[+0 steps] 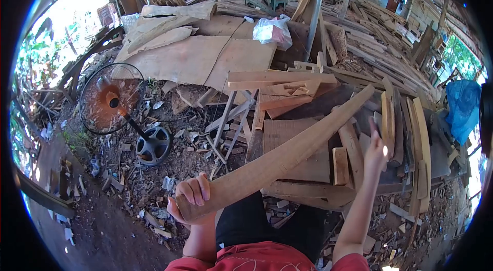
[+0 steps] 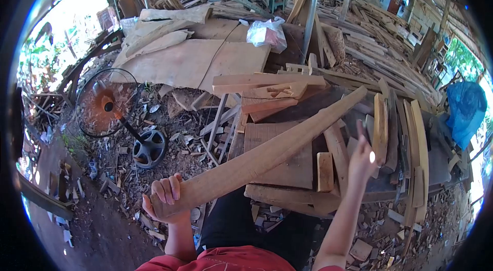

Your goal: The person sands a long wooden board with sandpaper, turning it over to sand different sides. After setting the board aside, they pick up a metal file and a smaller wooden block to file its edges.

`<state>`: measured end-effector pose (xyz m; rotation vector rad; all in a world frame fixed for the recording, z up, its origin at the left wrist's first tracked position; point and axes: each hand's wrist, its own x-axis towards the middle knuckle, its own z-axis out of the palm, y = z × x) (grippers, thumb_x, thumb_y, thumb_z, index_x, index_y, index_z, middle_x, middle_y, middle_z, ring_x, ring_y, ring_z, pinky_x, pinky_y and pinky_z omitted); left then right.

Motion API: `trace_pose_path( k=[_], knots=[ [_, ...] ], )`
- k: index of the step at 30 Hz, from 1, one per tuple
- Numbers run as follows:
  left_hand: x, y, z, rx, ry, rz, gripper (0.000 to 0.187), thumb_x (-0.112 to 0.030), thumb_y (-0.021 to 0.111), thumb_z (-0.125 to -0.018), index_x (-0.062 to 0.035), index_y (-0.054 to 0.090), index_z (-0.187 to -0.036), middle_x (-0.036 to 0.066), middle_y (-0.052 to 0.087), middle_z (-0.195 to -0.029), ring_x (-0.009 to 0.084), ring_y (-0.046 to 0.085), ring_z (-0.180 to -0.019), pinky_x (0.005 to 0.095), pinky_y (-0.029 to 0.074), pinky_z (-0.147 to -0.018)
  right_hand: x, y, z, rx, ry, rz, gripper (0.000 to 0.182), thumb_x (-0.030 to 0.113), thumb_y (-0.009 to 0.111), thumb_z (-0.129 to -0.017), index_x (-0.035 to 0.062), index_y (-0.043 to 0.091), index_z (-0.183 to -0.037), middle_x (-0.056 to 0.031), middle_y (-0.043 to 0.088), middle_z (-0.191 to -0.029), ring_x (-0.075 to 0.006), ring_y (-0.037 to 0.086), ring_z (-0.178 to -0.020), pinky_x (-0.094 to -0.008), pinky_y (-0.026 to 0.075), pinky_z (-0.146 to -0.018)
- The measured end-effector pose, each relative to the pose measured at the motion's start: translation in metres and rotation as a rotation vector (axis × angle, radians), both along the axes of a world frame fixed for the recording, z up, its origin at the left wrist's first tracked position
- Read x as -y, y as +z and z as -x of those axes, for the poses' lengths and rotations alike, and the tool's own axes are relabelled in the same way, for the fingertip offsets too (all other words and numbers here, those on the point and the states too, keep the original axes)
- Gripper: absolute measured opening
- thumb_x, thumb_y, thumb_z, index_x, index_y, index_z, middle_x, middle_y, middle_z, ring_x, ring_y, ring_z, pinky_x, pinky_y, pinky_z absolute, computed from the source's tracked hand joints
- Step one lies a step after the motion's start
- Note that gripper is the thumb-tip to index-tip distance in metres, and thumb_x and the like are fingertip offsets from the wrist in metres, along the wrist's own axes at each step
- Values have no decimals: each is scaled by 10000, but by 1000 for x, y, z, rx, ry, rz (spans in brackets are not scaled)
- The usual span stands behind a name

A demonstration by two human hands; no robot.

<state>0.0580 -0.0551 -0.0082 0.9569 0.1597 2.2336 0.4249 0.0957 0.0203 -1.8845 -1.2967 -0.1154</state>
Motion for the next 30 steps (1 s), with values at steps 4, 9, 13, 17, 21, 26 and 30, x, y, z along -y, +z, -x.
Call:
trace_pose_path(
  k=[4,9,13,17,21,26,30],
  knots=[
    [-1,4,-3,54,-6,16,436,-458,344,-871,-129,409,-593,5,420,-527,149,413,-564,343,314,-894,14,-24,-39,-55,77,-89,349,255,399,-949,-11,608,-1035,-177,644,-900,-232,611,-785,-351,429,-743],
    [-2,5,-2,5,-21,-9,410,-433,308,-889,-137,392,-619,-11,398,-535,141,407,-579,363,313,-915,14,-15,-11,-169,145,-82,384,296,445,-933,-52,589,-855,-142,560,-704,-190,506,-669,-346,394,-618],
    [1,5,-5,6,-4,2,404,-429,301,-889,-141,393,-622,-14,397,-530,137,404,-571,364,304,-918,11,-2,52,-70,463,-2,376,291,487,-912,-35,542,-731,-111,469,-585,-174,454,-570,-333,379,-547],
    [1,3,-3,3,-10,4,402,-426,300,-891,-142,389,-621,-14,393,-526,136,400,-569,366,292,-930,60,27,128,259,830,49,274,265,545,-867,20,539,-744,-110,515,-656,-231,571,-654,-459,371,-814],
    [4,8,-6,-62,-20,-33,396,-423,306,-892,-141,384,-626,-9,384,-529,138,391,-571,368,285,-937,136,37,175,357,1307,-1,204,287,560,-845,87,599,-826,-60,615,-927,-164,617,-866,-678,94,-960],
    [6,10,-5,-92,-35,-62,385,-416,313,-891,-135,384,-638,-1,372,-538,143,380,-571,369,277,-944,163,33,172,239,1390,-5,252,301,552,-853,99,631,-982,-49,581,-1176,-110,557,-1069,-687,15,-966],
    [3,14,-6,13,24,17,453,-475,331,-867,-129,400,-584,6,419,-508,148,400,-529,371,288,-923,151,31,124,91,1310,150,254,260,566,-855,84,623,-1029,-39,597,-1149,-126,555,-1083,-684,-11,-966]
  ],
)
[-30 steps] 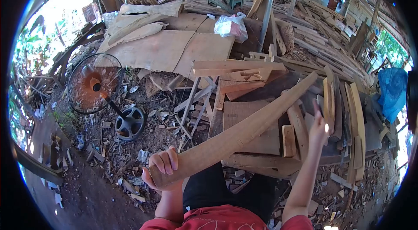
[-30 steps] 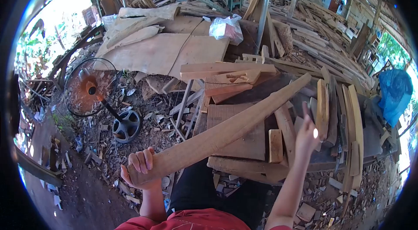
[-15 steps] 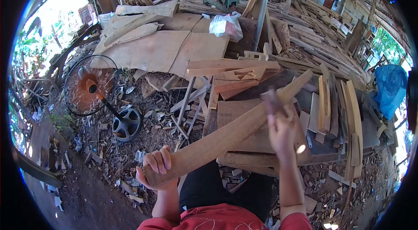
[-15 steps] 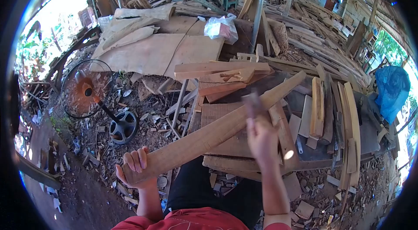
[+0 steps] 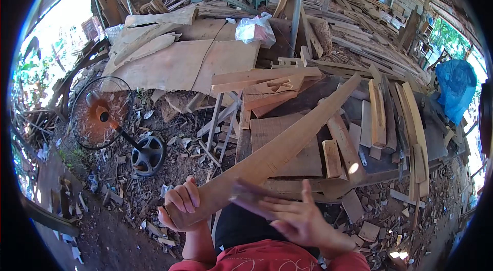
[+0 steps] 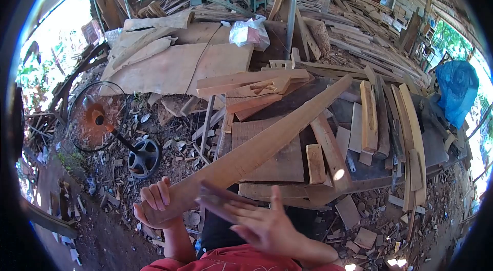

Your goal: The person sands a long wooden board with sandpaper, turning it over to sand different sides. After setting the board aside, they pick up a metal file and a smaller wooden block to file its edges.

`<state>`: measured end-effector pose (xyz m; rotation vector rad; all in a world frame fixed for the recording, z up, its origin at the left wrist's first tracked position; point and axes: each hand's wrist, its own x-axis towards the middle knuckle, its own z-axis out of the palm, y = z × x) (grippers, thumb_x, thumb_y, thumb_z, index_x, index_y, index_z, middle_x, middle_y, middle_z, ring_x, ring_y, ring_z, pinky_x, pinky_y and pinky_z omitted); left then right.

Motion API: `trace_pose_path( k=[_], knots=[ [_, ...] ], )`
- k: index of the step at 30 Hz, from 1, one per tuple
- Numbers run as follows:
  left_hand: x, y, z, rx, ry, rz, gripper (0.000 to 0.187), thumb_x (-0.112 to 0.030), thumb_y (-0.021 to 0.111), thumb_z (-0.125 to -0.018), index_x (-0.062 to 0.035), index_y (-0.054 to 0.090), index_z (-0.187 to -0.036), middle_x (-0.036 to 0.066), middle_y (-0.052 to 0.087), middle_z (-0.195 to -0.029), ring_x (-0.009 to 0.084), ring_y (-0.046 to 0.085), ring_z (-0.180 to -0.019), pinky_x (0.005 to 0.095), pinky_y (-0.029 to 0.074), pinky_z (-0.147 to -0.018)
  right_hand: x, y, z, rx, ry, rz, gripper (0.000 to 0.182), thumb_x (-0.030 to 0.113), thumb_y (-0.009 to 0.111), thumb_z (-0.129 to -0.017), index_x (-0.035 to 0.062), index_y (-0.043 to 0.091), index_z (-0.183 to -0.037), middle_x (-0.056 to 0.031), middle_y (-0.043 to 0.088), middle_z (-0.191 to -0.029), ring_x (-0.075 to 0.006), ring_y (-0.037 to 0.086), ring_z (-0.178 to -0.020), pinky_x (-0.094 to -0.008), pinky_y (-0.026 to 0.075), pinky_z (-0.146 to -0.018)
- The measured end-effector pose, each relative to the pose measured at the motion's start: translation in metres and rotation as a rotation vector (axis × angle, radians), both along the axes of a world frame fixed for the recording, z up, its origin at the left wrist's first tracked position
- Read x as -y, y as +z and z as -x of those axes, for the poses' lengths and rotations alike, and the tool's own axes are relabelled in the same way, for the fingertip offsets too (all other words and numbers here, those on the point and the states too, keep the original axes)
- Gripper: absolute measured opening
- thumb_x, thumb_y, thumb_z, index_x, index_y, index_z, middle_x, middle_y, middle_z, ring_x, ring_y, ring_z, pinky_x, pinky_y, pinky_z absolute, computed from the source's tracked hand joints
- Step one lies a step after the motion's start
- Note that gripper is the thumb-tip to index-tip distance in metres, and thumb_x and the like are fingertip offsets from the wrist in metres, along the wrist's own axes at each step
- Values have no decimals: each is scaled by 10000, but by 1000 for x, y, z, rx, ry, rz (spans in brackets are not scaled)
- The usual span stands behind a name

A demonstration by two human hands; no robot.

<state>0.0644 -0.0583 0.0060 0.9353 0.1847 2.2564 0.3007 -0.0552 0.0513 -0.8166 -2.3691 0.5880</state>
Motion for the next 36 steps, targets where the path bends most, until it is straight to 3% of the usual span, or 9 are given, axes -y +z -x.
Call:
trace_pose_path(
  k=[6,8,14,20,22,23,26,30,36],
  knots=[
    [-11,-9,7,38,-24,-25,426,-453,326,-865,-129,393,-597,2,398,-514,149,394,-541,365,307,-872,17,-29,-73,-385,-331,155,349,325,535,-855,4,668,-823,-140,669,-902,-249,651,-886,-544,101,-1054],
    [-19,-14,14,113,-78,3,403,-435,318,-869,-126,385,-620,6,386,-555,143,390,-582,360,314,-859,24,-35,-83,-771,-407,179,471,372,504,-858,-57,642,-724,-178,666,-825,-250,658,-815,-528,206,-1040],
    [-33,-47,38,271,-251,63,338,-383,435,-854,-124,369,-647,21,386,-615,185,408,-689,301,351,-778,15,-64,-97,-1004,-558,67,501,368,482,-870,-107,623,-794,-164,649,-757,-235,640,-759,-521,405,-916],
    [-32,-51,43,157,-8,408,463,-447,381,-860,-20,536,-951,137,581,-926,282,515,-974,373,345,-895,4,-80,-102,-1010,-578,119,471,331,477,-875,-115,620,-821,-166,633,-744,-243,629,-766,-481,448,-867],
    [-30,-55,65,60,-283,691,583,-472,372,-853,6,481,-1168,186,572,-1084,333,498,-1076,401,415,-864,3,-79,-101,-1058,-563,147,404,312,513,-873,-77,596,-800,-142,617,-763,-210,593,-756,-403,437,-796],
    [-26,-70,80,36,-315,886,623,-471,400,-835,10,433,-1229,188,583,-1087,372,555,-1009,418,491,-743,3,-78,-102,-1105,-550,176,345,294,549,-872,-38,572,-780,-117,601,-781,-177,558,-746,-326,426,-725],
    [-15,-82,92,-12,-478,964,615,-435,459,-810,7,431,-1236,200,587,-1083,395,601,-920,395,524,-625,2,-80,-109,-1102,-607,235,332,285,546,-875,-33,574,-780,-115,604,-791,-172,565,-770,-323,432,-733],
    [-3,-119,100,97,-636,746,613,-290,546,-748,70,403,-1223,249,578,-1051,398,624,-842,364,562,-629,1,-94,-115,-1141,-723,179,352,286,533,-881,-53,601,-814,-117,613,-797,-175,575,-783,-305,431,-730],
    [-18,-86,28,145,-666,628,697,-190,578,-698,96,290,-1265,320,501,-1083,386,624,-775,328,589,-593,1,-81,-123,-1103,-688,249,411,297,515,-891,-102,614,-901,-140,637,-837,-176,593,-792,-276,436,-736]
  ],
)
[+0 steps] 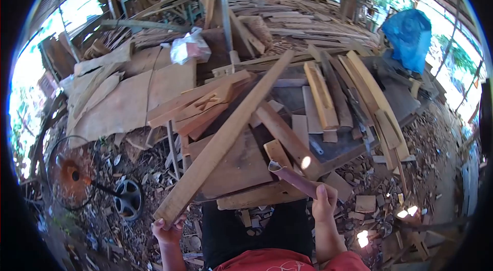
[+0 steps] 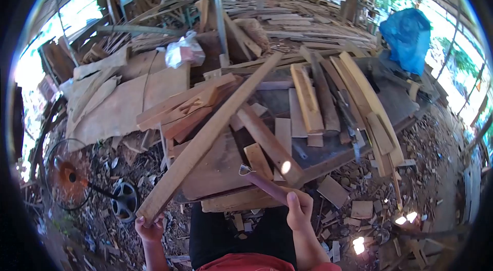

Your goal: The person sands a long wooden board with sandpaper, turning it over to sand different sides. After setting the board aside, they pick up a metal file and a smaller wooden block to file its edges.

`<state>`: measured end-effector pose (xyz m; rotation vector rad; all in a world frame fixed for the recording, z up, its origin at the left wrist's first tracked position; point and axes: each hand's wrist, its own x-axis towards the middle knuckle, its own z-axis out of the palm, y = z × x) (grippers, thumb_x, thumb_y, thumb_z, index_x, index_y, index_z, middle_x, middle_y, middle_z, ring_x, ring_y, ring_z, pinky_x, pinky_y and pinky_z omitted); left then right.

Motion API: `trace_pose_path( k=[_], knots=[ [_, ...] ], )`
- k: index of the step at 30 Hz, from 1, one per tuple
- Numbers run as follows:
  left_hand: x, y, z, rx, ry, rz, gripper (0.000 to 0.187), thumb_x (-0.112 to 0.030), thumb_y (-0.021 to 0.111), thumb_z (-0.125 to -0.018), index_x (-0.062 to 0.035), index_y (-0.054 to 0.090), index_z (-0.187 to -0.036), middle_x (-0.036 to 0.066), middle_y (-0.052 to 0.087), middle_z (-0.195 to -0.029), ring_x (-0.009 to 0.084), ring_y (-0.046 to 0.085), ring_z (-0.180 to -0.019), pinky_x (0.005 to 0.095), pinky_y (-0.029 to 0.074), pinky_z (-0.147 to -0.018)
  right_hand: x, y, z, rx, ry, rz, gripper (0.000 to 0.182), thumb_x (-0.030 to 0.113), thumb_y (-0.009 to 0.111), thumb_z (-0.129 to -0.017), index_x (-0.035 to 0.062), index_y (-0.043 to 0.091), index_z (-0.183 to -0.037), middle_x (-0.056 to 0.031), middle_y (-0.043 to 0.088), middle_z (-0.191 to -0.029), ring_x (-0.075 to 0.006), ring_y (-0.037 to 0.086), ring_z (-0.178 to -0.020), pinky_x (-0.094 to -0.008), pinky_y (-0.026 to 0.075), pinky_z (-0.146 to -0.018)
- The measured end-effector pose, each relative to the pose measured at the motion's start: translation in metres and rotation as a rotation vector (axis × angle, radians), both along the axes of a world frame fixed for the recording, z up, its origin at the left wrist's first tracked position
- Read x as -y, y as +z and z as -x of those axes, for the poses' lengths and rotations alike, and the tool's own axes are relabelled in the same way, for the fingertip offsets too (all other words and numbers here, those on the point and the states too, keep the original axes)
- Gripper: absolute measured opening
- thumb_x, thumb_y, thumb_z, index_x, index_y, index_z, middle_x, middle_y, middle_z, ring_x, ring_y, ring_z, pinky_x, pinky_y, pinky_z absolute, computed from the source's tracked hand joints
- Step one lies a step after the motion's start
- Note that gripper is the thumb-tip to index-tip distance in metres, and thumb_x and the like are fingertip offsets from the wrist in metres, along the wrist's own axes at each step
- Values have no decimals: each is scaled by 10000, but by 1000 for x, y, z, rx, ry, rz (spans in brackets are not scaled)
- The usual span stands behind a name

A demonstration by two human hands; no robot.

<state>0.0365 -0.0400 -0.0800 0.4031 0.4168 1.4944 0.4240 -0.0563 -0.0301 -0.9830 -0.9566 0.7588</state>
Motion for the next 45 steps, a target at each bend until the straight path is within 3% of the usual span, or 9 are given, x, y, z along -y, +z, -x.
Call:
trace_pose_path(
  k=[11,14,22,24,26,28,32,39,45],
  knots=[
    [-85,42,-159,95,-188,-34,589,-180,566,-763,69,351,-1252,220,530,-1130,377,583,-968,310,558,-654,24,-1,-38,46,-140,-48,387,246,440,-922,-96,621,-931,-117,644,-843,-153,593,-783,-270,437,-726],
    [-104,55,-217,-78,-186,-91,546,-168,554,-781,59,366,-1240,202,532,-1137,378,559,-1022,299,547,-705,40,-2,-53,58,-212,-94,339,203,442,-929,-84,623,-942,-97,645,-847,-129,576,-761,-260,434,-713],
    [-111,76,-340,-105,-290,-155,334,-39,523,-859,37,437,-1172,132,569,-1087,268,570,-1045,288,514,-780,76,-1,-109,199,-705,209,389,253,434,-934,-82,625,-885,-71,638,-788,-92,543,-724,-230,407,-687],
    [-107,78,-360,-390,-398,-163,345,-63,518,-870,41,417,-1184,166,550,-1112,286,585,-1011,272,517,-779,85,-2,-136,193,-935,217,338,219,414,-943,-63,599,-942,-44,574,-754,-102,491,-709,-256,381,-658],
    [-104,78,-371,-463,-437,-193,313,-62,522,-872,36,431,-1156,150,562,-1073,276,600,-973,264,517,-752,87,29,-157,179,-1107,85,361,236,398,-948,-73,570,-1021,-112,614,-905,-168,549,-832,-301,408,-780],
    [-97,78,-377,-620,-479,-236,249,-60,529,-876,24,460,-1100,117,585,-994,258,630,-897,248,517,-699,100,29,-196,289,-1261,268,368,215,408,-940,-81,513,-1133,-165,592,-1084,-216,550,-1006,-315,377,-903],
    [-91,77,-385,-849,-607,-314,211,-82,526,-885,6,477,-1071,82,595,-943,214,641,-858,232,513,-672,103,21,-279,408,-1237,393,473,257,555,-862,-40,471,-1220,-144,537,-1221,-235,515,-1127,-312,375,-942],
    [-85,73,-395,-793,-699,-325,342,-123,553,-883,18,414,-1161,97,608,-983,193,635,-897,223,504,-692,62,-21,-366,547,-1063,562,649,358,716,-716,-26,505,-1195,-154,574,-1159,-232,540,-1092,-318,407,-913],
    [-70,80,-390,-760,-696,-256,515,-174,526,-899,-71,256,-1326,161,595,-1002,239,639,-855,248,502,-675,41,-18,-386,196,-787,519,602,349,765,-673,-39,569,-1090,-109,624,-991,-171,580,-888,-284,433,-801]
  ],
)
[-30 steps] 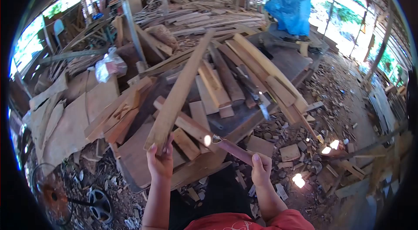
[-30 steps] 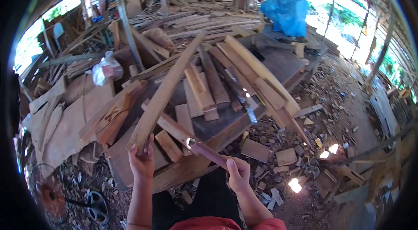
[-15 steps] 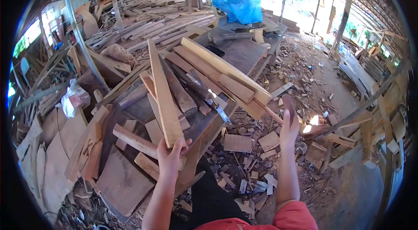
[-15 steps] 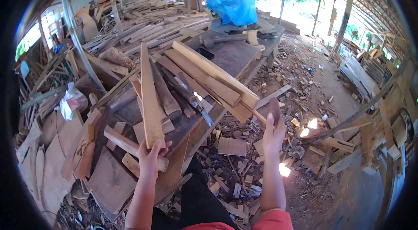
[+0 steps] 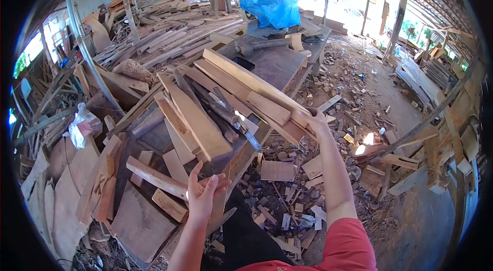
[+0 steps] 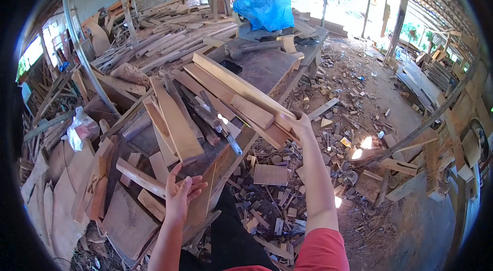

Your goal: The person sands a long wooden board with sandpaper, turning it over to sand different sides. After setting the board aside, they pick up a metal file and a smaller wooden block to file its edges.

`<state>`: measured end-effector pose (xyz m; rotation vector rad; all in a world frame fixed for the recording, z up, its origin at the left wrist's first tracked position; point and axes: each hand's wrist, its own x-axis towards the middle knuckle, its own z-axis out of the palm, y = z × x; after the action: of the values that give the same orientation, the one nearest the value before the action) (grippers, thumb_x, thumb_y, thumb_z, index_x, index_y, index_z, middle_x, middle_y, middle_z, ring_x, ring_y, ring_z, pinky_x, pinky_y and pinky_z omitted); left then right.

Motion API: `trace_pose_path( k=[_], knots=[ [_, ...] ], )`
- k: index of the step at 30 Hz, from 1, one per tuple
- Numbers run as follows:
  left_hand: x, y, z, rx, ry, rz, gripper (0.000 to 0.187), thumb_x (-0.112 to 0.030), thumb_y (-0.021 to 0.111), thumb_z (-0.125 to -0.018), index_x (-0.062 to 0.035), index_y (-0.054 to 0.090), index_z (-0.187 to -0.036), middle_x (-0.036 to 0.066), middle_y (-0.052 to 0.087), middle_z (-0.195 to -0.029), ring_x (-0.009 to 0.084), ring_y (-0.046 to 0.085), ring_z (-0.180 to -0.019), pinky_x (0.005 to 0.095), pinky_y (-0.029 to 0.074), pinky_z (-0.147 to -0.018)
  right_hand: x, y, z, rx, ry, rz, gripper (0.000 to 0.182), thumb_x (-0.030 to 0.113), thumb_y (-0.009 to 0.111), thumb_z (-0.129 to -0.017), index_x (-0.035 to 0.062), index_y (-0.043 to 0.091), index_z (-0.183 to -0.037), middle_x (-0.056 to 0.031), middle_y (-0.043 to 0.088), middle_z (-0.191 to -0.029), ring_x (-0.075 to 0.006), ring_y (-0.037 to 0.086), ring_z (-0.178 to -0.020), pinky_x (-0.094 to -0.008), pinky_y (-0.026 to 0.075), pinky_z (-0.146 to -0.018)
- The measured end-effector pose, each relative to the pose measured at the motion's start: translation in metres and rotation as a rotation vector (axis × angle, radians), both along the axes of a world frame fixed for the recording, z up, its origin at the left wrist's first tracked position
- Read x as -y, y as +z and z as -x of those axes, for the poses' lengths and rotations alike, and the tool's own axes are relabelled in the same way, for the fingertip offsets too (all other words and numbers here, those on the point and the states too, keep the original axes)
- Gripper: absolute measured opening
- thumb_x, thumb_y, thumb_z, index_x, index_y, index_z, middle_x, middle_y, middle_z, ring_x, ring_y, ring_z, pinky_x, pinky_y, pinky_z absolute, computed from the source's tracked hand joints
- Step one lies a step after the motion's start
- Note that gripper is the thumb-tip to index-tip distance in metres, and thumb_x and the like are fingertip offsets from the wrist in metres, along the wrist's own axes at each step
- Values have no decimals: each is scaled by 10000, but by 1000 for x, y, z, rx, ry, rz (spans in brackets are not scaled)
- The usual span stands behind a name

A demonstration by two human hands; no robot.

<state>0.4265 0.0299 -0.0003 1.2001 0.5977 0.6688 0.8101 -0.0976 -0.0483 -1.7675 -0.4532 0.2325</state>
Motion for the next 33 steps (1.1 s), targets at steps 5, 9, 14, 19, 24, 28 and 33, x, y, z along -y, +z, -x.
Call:
trace_pose_path(
  k=[5,9,14,19,24,28,33],
  knots=[
    [6,2,11,-5,-48,-6,535,-194,509,-906,-77,233,-1349,168,598,-975,240,645,-814,261,506,-662,1,0,5,-41,-14,-7,562,322,761,-684,-60,580,-1055,-108,626,-956,-170,580,-857,-286,440,-772],
    [16,22,35,67,-144,-204,554,-291,493,-913,-38,243,-1337,185,598,-1017,264,637,-848,279,507,-676,-3,-1,8,19,-42,-44,546,310,750,-699,-65,580,-1057,-110,628,-944,-169,583,-836,-281,444,-755],
    [42,75,47,541,-262,-434,624,-594,322,-871,-122,400,-1273,168,534,-993,280,524,-983,364,462,-760,-4,-22,-10,-11,-16,-74,492,299,735,-721,-64,600,-1025,-102,634,-896,-147,577,-794,-268,449,-719],
    [106,133,60,942,-391,-48,688,-719,152,-821,-180,571,-906,108,446,-932,278,431,-938,461,373,-813,-4,-21,-6,-24,5,-139,512,337,725,-725,-71,604,-1011,-104,634,-907,-145,576,-797,-269,445,-725],
    [114,129,17,1489,-689,-193,696,-632,183,-875,-170,694,-974,42,553,-1121,186,427,-925,376,332,-898,-4,-23,-12,34,-18,-44,515,334,720,-731,-43,580,-1053,-89,616,-929,-141,576,-802,-265,464,-702],
    [108,143,67,956,-745,56,694,-640,177,-872,-187,694,-966,-34,587,-1035,179,423,-884,358,347,-875,-3,-23,-10,47,-38,-32,530,388,725,-705,-41,620,-998,-84,635,-894,-138,569,-805,-258,434,-731],
    [113,123,29,1432,-636,-147,704,-649,164,-867,-195,694,-966,-69,592,-1028,172,430,-893,349,354,-861,-2,-18,-7,137,-60,-5,525,391,720,-710,-40,619,-993,-88,634,-897,-139,568,-814,-257,434,-742]
  ],
)
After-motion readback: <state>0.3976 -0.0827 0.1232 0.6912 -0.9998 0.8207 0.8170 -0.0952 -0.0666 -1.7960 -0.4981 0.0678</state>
